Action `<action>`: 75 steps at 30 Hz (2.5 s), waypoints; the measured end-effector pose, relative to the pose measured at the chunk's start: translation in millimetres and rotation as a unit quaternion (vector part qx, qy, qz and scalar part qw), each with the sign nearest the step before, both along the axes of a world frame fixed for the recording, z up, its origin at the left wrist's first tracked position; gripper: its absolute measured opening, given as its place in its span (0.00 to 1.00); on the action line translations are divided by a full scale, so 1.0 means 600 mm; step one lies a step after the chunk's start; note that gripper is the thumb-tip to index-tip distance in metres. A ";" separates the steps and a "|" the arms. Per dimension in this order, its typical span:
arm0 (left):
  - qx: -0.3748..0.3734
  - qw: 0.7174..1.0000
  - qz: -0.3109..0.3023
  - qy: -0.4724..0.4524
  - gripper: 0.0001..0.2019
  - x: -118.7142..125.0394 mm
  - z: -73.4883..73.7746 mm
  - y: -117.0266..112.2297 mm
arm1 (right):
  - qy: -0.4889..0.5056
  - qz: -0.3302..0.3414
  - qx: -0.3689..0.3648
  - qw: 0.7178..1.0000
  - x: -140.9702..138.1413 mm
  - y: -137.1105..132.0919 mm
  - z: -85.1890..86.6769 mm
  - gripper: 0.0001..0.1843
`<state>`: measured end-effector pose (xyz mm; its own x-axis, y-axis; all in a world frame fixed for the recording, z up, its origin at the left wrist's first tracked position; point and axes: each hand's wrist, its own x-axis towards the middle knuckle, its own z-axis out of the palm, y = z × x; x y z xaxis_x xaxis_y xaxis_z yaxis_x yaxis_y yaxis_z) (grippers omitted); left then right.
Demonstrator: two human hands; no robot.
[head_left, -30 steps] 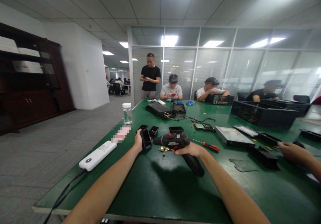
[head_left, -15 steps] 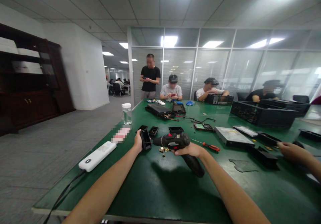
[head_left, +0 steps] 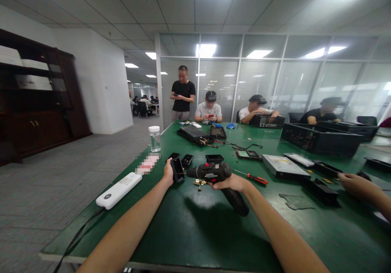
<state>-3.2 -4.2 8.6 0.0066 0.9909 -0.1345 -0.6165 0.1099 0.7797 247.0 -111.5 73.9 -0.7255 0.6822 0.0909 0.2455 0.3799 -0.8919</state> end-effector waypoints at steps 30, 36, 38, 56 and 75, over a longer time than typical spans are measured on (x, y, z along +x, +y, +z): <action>0.023 0.999 0.003 0.024 0.17 0.000 -0.006 0.005 | 0.000 0.000 0.007 1.000 0.002 0.004 -0.006 0.16; 0.022 1.000 0.007 0.010 0.16 0.002 -0.002 0.000 | -0.003 0.008 0.017 1.000 0.002 0.003 -0.006 0.14; 0.018 1.000 0.006 0.009 0.16 0.002 -0.001 -0.002 | 0.004 0.018 0.016 1.000 0.001 0.002 -0.006 0.14; 0.058 0.998 -0.027 -0.010 0.20 0.000 -0.007 0.005 | 0.009 0.010 0.011 1.000 -0.001 0.003 -0.005 0.15; 0.045 0.998 -0.032 0.001 0.22 0.001 -0.015 0.019 | -0.014 -0.001 0.013 1.000 0.006 0.010 -0.011 0.15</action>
<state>-2.7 7.2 -0.4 0.0697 0.9965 -0.0457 -0.6082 0.0787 0.7899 250.9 -105.5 67.6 -0.7266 0.6814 0.0877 0.2711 0.4016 -0.8748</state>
